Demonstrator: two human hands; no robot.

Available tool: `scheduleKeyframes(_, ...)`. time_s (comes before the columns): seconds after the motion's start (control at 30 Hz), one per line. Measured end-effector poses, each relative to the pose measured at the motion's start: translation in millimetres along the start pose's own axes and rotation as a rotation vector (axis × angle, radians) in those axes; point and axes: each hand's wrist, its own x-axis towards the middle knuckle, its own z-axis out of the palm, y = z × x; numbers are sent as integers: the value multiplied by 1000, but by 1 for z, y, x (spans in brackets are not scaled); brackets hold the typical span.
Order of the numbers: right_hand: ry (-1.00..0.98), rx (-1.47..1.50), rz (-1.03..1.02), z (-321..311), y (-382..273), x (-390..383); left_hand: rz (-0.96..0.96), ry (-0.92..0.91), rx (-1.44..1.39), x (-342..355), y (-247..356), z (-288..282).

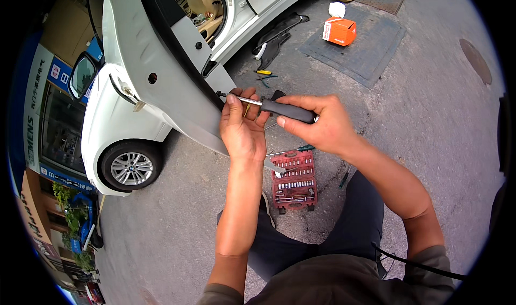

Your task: The person removes the door handle from a white car door using a screwdriver, then detaches the door panel to access the internal mechanisms. They continue to work on the door's internal components with various tools.

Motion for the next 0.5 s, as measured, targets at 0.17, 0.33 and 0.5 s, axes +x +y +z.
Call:
scheduleKeyframes(0.17,35,-4,-70,9,7,6,-5,14,166,-4,15,4)
scheduleKeyframes(0.33,101,-312,-444,-35,11,0,228,46,940,-79,63,15)
scheduleKeyframes(0.5,405,-85,53,-121,56,-49,1308,164,1437,-36,125,15)
